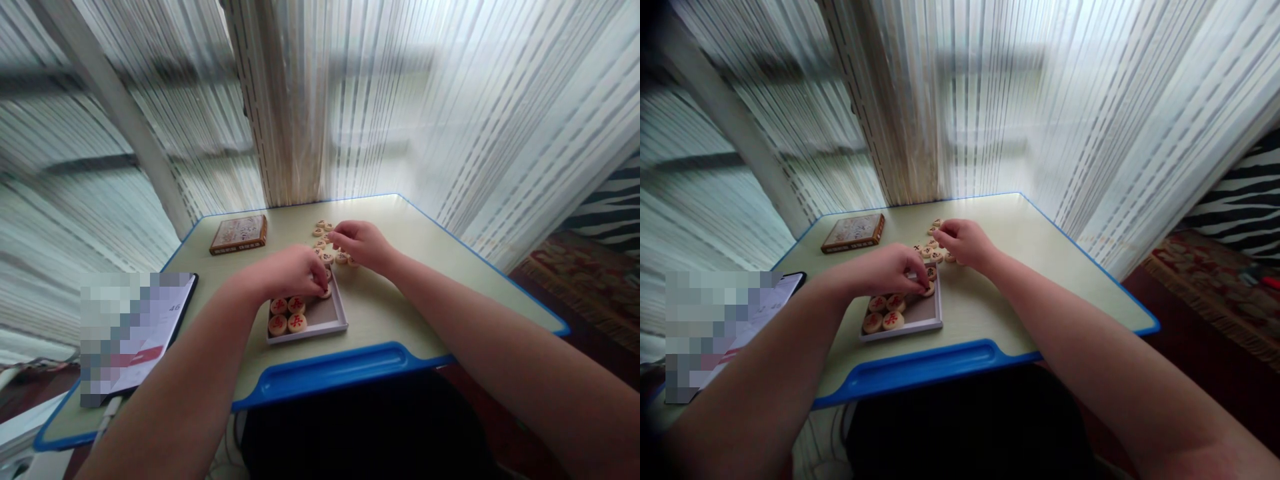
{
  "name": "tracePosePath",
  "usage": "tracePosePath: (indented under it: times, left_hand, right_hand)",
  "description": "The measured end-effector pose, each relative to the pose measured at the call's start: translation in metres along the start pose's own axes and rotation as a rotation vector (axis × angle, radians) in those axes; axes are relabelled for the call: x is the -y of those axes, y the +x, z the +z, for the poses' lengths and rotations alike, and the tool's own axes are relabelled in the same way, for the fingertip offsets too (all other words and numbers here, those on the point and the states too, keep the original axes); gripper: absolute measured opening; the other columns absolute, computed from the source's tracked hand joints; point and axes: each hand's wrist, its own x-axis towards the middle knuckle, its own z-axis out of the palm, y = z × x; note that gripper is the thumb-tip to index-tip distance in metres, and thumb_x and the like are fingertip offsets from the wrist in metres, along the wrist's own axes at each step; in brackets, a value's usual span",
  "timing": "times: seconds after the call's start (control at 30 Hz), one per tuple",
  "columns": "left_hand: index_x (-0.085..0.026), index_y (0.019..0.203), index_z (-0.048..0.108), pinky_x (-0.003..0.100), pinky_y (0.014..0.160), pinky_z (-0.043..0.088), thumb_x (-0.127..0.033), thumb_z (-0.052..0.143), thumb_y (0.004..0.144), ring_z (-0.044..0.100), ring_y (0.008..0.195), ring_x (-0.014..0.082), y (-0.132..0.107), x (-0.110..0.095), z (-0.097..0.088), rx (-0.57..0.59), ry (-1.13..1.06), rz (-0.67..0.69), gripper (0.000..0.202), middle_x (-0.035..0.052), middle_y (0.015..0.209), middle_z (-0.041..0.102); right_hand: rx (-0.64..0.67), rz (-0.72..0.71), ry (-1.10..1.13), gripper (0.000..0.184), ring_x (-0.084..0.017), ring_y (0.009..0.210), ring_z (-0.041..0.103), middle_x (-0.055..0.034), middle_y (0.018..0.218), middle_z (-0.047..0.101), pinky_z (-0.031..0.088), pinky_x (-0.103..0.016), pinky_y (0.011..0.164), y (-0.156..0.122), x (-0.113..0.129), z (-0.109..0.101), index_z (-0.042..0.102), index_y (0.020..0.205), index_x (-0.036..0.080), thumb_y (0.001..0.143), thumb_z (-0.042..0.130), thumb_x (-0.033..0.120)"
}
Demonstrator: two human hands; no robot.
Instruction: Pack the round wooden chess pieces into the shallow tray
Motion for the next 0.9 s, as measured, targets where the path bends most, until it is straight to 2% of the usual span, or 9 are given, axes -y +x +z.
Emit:
tracePosePath:
  times: [0.23, 0.53, 0.7, 0.8, 0.9]
  left_hand:
    - [-0.022, 0.081, 0.076, 0.021, 0.074, 0.045, -0.025, 0.064, 0.071, 0.064, 0.078, 0.0143, 0.004, 0.005, 0.003, 0.0, -0.003, 0.099, 0.016, 0.0003, 0.084, 0.073]
    - [-0.02, 0.08, 0.076, 0.022, 0.079, 0.046, -0.02, 0.062, 0.072, 0.064, 0.08, 0.0144, 0.005, 0.005, 0.004, -0.027, -0.051, 0.133, 0.016, 0.0015, 0.086, 0.073]
    - [-0.019, 0.079, 0.074, 0.023, 0.074, 0.046, -0.02, 0.06, 0.071, 0.062, 0.076, 0.0139, 0.001, 0.007, -0.002, -0.094, -0.062, 0.055, 0.016, 0.0008, 0.081, 0.071]
    - [-0.018, 0.077, 0.074, 0.024, 0.068, 0.044, -0.025, 0.061, 0.071, 0.06, 0.073, 0.0141, 0.0, 0.006, -0.004, -0.118, -0.042, -0.006, 0.016, 0.0011, 0.078, 0.07]
    - [-0.019, 0.076, 0.074, 0.024, 0.064, 0.043, -0.035, 0.065, 0.068, 0.06, 0.071, 0.015, 0.0, 0.005, -0.003, -0.089, -0.013, -0.045, 0.02, 0.002, 0.076, 0.07]
  right_hand:
    - [0.0, -0.009, 0.015, 0.029, -0.008, 0.051, 0.047, -0.0006, 0.058, 0.061, 0.033, -0.022, 0.052, -0.001, 0.002, 0.0, 0.063, 0.065, 0.013, 0.082, 0.052, 0.035]
    - [0.009, 0.017, 0.005, 0.028, -0.009, 0.052, 0.05, -0.0017, 0.059, 0.062, 0.035, -0.023, 0.053, -0.001, 0.002, -0.001, 0.064, 0.069, 0.013, 0.082, 0.052, 0.034]
    - [-0.028, 0.025, -0.023, 0.027, -0.01, 0.053, 0.05, -0.0019, 0.058, 0.062, 0.035, -0.023, 0.054, 0.002, 0.001, -0.005, 0.063, 0.066, 0.014, 0.081, 0.052, 0.033]
    - [-0.127, 0.057, -0.06, 0.028, -0.01, 0.054, 0.05, -0.0021, 0.058, 0.061, 0.035, -0.024, 0.056, 0.004, -0.001, -0.01, 0.062, 0.062, 0.014, 0.08, 0.051, 0.033]
    - [-0.207, 0.09, -0.064, 0.028, -0.011, 0.056, 0.05, -0.0026, 0.059, 0.062, 0.037, -0.025, 0.058, 0.006, -0.003, -0.014, 0.062, 0.06, 0.014, 0.08, 0.05, 0.032]
